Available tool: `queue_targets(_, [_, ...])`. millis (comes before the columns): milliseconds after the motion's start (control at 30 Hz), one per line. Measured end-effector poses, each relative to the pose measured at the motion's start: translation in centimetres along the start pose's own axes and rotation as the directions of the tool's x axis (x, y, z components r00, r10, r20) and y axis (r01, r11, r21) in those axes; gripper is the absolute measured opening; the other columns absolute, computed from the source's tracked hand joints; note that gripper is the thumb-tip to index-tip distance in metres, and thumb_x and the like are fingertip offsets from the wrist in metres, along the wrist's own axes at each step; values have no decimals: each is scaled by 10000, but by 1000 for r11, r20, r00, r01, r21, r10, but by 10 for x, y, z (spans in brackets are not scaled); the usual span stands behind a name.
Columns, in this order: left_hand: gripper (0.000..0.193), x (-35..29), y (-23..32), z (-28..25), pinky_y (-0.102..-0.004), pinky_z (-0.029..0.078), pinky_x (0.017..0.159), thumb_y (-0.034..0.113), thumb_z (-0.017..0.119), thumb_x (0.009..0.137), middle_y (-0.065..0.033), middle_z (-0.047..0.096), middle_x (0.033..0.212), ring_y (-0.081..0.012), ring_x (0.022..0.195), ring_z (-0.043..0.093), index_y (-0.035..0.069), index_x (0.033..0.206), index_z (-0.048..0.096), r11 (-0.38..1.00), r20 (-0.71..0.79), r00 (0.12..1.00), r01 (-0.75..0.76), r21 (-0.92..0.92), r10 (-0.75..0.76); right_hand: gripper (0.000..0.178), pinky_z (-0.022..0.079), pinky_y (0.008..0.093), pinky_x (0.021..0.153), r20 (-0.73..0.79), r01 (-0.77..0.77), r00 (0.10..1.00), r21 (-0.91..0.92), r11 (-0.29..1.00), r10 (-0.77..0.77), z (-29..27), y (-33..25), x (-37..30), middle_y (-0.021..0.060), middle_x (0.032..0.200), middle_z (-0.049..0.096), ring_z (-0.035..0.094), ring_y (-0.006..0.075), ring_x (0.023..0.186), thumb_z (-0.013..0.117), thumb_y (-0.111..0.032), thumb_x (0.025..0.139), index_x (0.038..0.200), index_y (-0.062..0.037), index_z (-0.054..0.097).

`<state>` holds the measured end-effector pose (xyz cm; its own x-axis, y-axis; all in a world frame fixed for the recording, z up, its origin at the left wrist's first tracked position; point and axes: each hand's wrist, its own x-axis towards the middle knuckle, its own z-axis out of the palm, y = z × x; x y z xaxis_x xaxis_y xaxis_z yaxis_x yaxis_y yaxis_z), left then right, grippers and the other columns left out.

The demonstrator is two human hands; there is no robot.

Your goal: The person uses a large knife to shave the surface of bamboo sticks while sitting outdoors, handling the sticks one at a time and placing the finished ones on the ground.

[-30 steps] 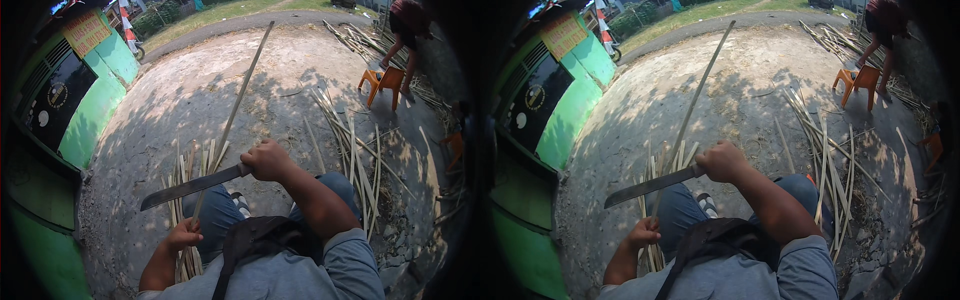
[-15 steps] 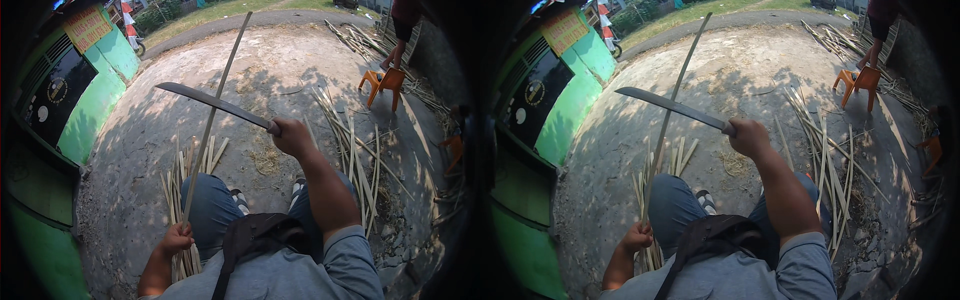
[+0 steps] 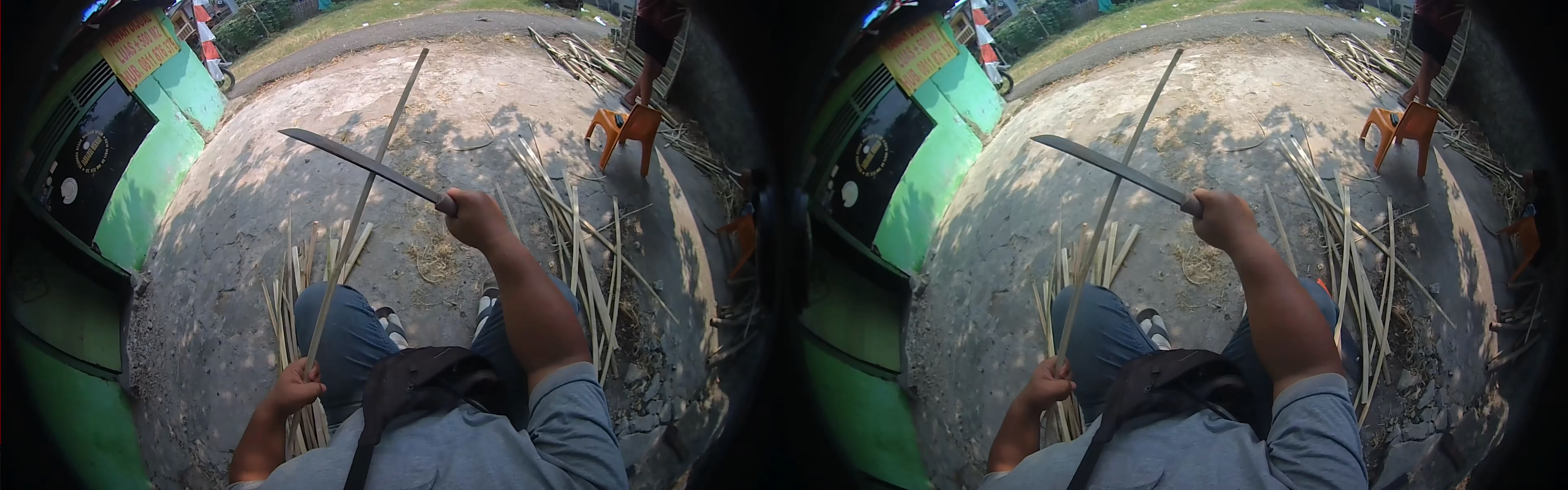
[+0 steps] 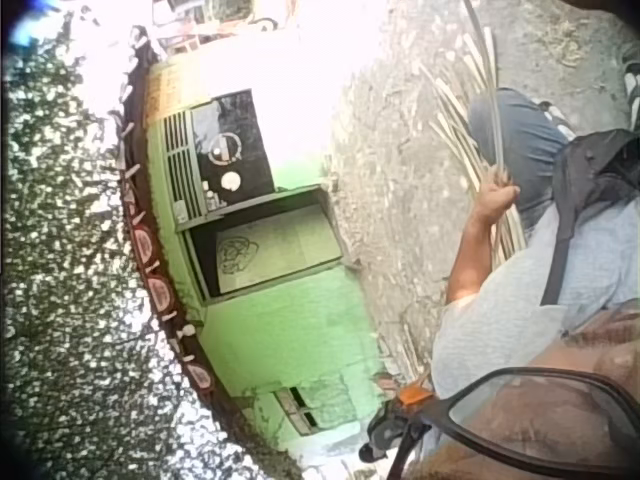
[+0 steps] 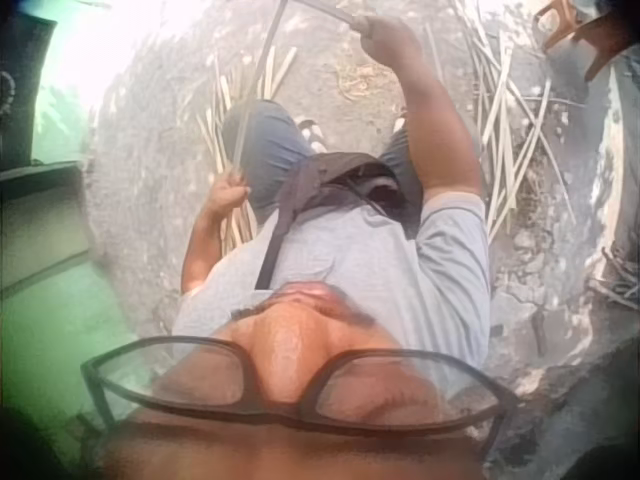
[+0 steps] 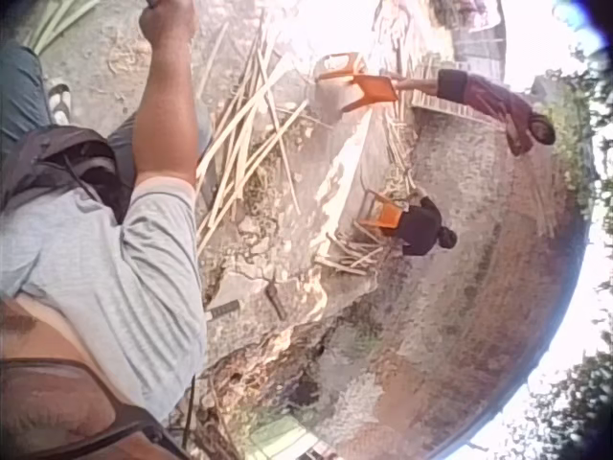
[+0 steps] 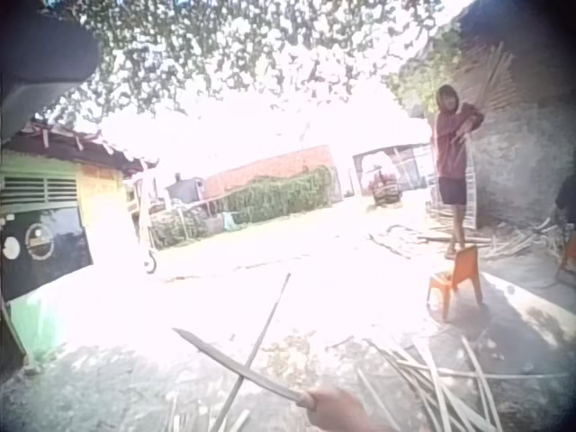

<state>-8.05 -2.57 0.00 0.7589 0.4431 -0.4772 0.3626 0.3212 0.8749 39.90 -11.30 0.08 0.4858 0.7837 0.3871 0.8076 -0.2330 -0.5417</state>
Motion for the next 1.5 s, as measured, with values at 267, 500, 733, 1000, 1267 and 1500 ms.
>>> queue_targets(267, [281, 16, -1, 3, -271, 394, 548, -21, 698, 843, 40, 506, 764, -66, 620, 485, 140, 889, 471, 977, -116, 989, -69, 200, 94, 75, 549, 505, 685, 264, 404, 895, -136, 905, -360, 21, -63, -27, 103, 728, 701, 732, 348, 753, 666, -217, 863, 877, -147, 686])
queue_targets(500, [247, 3, -15, 2, -273, 399, 602, 47, 722, 824, 55, 496, 772, -57, 683, 470, 133, 869, 495, 928, -150, 980, -65, 368, 129, 135, 555, 514, 710, 191, 287, 947, -146, 947, -258, 18, -36, -14, 142, 755, 701, 722, 390, 772, 696, -262, 882, 891, -127, 709])
queue_targets(733, [236, -7, -27, -6, -270, 409, 602, 61, 727, 828, 48, 512, 773, -58, 690, 497, 118, 876, 503, 950, -203, 973, -39, 310, 106, 158, 546, 532, 702, 42, 31, 999, -23, 999, -30, 16, -28, -11, 193, 837, 710, 691, 443, 811, 708, -262, 926, 945, -105, 718])
queue_targets(1000, [250, -1, -11, -6, -297, 403, 597, 83, 746, 830, 31, 505, 747, -79, 681, 488, 117, 855, 500, 925, -212, 959, -99, 368, 187, 164, 532, 491, 693, 251, 610, 786, -160, 776, -565, 44, -86, -33, 88, 703, 680, 709, 362, 705, 673, -280, 927, 836, -145, 650])
queue_targets(1267, [281, -11, -21, -7, -283, 392, 592, 138, 801, 866, 39, 492, 759, -65, 683, 462, 106, 873, 522, 899, -238, 949, -89, 430, 207, 229, 551, 563, 711, 60, 102, 993, -74, 992, -98, 26, -42, -5, 185, 796, 720, 713, 431, 782, 641, -327, 988, 900, -134, 728])
queue_targets(1500, [323, 2, -8, 1, -290, 435, 581, 229, 835, 871, 21, 524, 725, -71, 652, 499, 73, 889, 553, 894, -257, 944, -74, 442, 206, 119, 550, 550, 711, 241, 333, 923, -115, 936, -299, 34, -75, -25, 160, 786, 710, 714, 419, 782, 672, -240, 873, 912, -130, 693])
